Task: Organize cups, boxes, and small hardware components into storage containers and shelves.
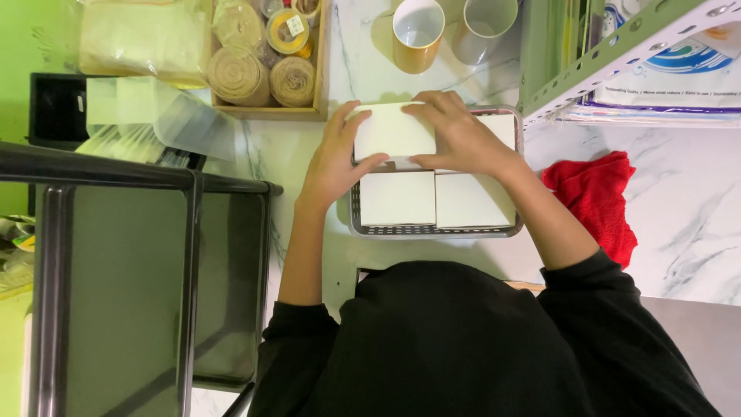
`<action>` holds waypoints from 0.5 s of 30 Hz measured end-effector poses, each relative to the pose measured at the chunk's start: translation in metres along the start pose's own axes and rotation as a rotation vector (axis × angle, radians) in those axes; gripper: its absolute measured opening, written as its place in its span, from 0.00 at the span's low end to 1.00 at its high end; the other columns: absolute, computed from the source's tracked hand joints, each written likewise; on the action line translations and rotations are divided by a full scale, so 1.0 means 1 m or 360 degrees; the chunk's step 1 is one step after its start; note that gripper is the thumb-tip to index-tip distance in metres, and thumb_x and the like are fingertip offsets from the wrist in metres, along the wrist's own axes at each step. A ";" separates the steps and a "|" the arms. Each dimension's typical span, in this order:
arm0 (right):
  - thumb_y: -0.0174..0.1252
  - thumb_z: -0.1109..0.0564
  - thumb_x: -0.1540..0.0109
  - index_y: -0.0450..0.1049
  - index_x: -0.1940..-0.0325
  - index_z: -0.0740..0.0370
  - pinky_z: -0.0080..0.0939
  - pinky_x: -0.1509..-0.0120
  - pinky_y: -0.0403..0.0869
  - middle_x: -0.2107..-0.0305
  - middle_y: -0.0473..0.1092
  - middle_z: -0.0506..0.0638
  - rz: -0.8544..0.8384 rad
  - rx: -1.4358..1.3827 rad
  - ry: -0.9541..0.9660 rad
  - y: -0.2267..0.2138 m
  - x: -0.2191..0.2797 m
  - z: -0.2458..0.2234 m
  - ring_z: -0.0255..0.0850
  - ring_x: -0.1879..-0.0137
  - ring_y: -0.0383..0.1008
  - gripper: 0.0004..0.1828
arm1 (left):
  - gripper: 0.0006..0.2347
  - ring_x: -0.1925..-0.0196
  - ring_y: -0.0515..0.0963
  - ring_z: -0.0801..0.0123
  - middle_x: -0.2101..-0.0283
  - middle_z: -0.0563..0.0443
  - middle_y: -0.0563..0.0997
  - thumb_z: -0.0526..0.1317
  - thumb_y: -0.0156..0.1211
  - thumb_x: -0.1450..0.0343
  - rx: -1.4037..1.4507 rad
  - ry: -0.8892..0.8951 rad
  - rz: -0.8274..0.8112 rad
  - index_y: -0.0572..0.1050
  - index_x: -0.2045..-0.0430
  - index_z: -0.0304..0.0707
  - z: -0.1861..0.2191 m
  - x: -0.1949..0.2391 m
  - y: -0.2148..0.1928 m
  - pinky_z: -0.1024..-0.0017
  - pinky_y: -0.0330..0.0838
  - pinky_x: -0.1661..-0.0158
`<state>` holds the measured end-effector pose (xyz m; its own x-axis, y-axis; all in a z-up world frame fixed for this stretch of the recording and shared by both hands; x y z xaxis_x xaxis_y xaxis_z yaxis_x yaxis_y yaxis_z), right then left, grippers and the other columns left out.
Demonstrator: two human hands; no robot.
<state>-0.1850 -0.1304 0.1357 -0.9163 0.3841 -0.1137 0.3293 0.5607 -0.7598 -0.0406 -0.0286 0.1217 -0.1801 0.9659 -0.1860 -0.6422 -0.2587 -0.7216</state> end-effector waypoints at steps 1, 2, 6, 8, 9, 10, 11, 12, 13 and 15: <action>0.71 0.46 0.46 0.65 0.30 0.58 0.57 0.27 0.64 0.35 0.60 0.64 0.0010 0.0005 -0.0006 -0.006 -0.003 0.000 0.61 0.29 0.59 0.43 | 0.31 0.29 0.66 0.48 0.29 0.42 0.63 0.46 0.76 0.31 -0.0007 0.0009 0.0005 0.66 0.37 0.38 0.005 -0.005 -0.010 0.58 0.70 0.37; 0.72 0.47 0.46 0.66 0.31 0.57 0.57 0.25 0.63 0.34 0.61 0.62 0.0085 -0.0067 -0.0073 -0.015 -0.005 -0.003 0.59 0.28 0.59 0.42 | 0.35 0.29 0.67 0.49 0.31 0.43 0.64 0.45 0.79 0.35 0.0146 0.0069 0.0049 0.65 0.36 0.37 0.013 -0.008 -0.022 0.58 0.70 0.36; 0.74 0.52 0.47 0.67 0.33 0.55 0.57 0.21 0.61 0.32 0.61 0.58 0.0280 -0.0126 -0.0247 -0.048 -0.015 -0.015 0.57 0.25 0.59 0.40 | 0.39 0.26 0.65 0.50 0.30 0.43 0.61 0.40 0.83 0.37 0.0415 0.0289 0.0180 0.62 0.33 0.40 0.025 -0.024 -0.048 0.59 0.70 0.31; 0.74 0.53 0.46 0.67 0.32 0.55 0.57 0.21 0.62 0.31 0.59 0.57 0.0292 -0.0104 -0.0277 -0.060 -0.027 -0.020 0.58 0.24 0.58 0.40 | 0.39 0.27 0.66 0.51 0.30 0.44 0.61 0.39 0.84 0.37 0.0356 0.0341 0.0267 0.63 0.33 0.41 0.031 -0.035 -0.060 0.60 0.69 0.30; 0.73 0.54 0.46 0.66 0.31 0.55 0.56 0.21 0.62 0.30 0.58 0.57 0.0298 -0.0089 -0.0304 -0.065 -0.034 -0.023 0.59 0.23 0.57 0.40 | 0.39 0.28 0.67 0.51 0.31 0.45 0.62 0.38 0.86 0.38 0.0297 0.0384 0.0351 0.63 0.33 0.42 0.035 -0.039 -0.068 0.60 0.69 0.30; 0.73 0.54 0.46 0.66 0.31 0.55 0.56 0.21 0.62 0.30 0.58 0.57 0.0301 -0.0085 -0.0308 -0.067 -0.042 -0.021 0.59 0.23 0.57 0.40 | 0.39 0.28 0.67 0.51 0.31 0.45 0.62 0.38 0.86 0.38 0.0295 0.0388 0.0355 0.63 0.33 0.42 0.030 -0.045 -0.067 0.60 0.69 0.30; 0.72 0.54 0.44 0.66 0.31 0.55 0.57 0.21 0.62 0.29 0.57 0.58 0.0278 -0.0057 -0.0344 -0.067 -0.050 -0.021 0.60 0.23 0.56 0.39 | 0.39 0.28 0.67 0.51 0.31 0.44 0.62 0.36 0.85 0.39 0.0223 0.0385 0.0400 0.64 0.34 0.42 0.025 -0.051 -0.067 0.60 0.69 0.30; 0.72 0.54 0.43 0.66 0.30 0.55 0.57 0.21 0.62 0.28 0.55 0.59 0.0251 -0.0032 -0.0378 -0.066 -0.057 -0.021 0.62 0.23 0.55 0.39 | 0.39 0.28 0.67 0.50 0.32 0.44 0.61 0.35 0.85 0.40 0.0153 0.0377 0.0442 0.65 0.34 0.42 0.019 -0.055 -0.066 0.59 0.69 0.31; 0.72 0.54 0.43 0.66 0.30 0.55 0.57 0.21 0.62 0.28 0.55 0.59 0.0250 -0.0032 -0.0379 -0.060 -0.067 -0.014 0.62 0.23 0.55 0.39 | 0.39 0.28 0.67 0.50 0.32 0.44 0.61 0.35 0.85 0.40 0.0152 0.0376 0.0443 0.65 0.34 0.42 0.011 -0.057 -0.061 0.59 0.69 0.31; 0.73 0.52 0.40 0.66 0.31 0.56 0.59 0.25 0.62 0.28 0.54 0.62 0.0186 0.0066 -0.0400 -0.045 -0.087 -0.001 0.65 0.24 0.53 0.37 | 0.39 0.30 0.67 0.50 0.34 0.43 0.62 0.35 0.85 0.41 0.0041 0.0347 0.0531 0.65 0.36 0.41 -0.006 -0.063 -0.057 0.59 0.69 0.33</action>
Point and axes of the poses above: each hand's wrist, its own x-axis away from the middle knuckle, its own y-axis out of the palm, z = x × y, the point moved 10 cm from there along -x, towards the middle knuckle
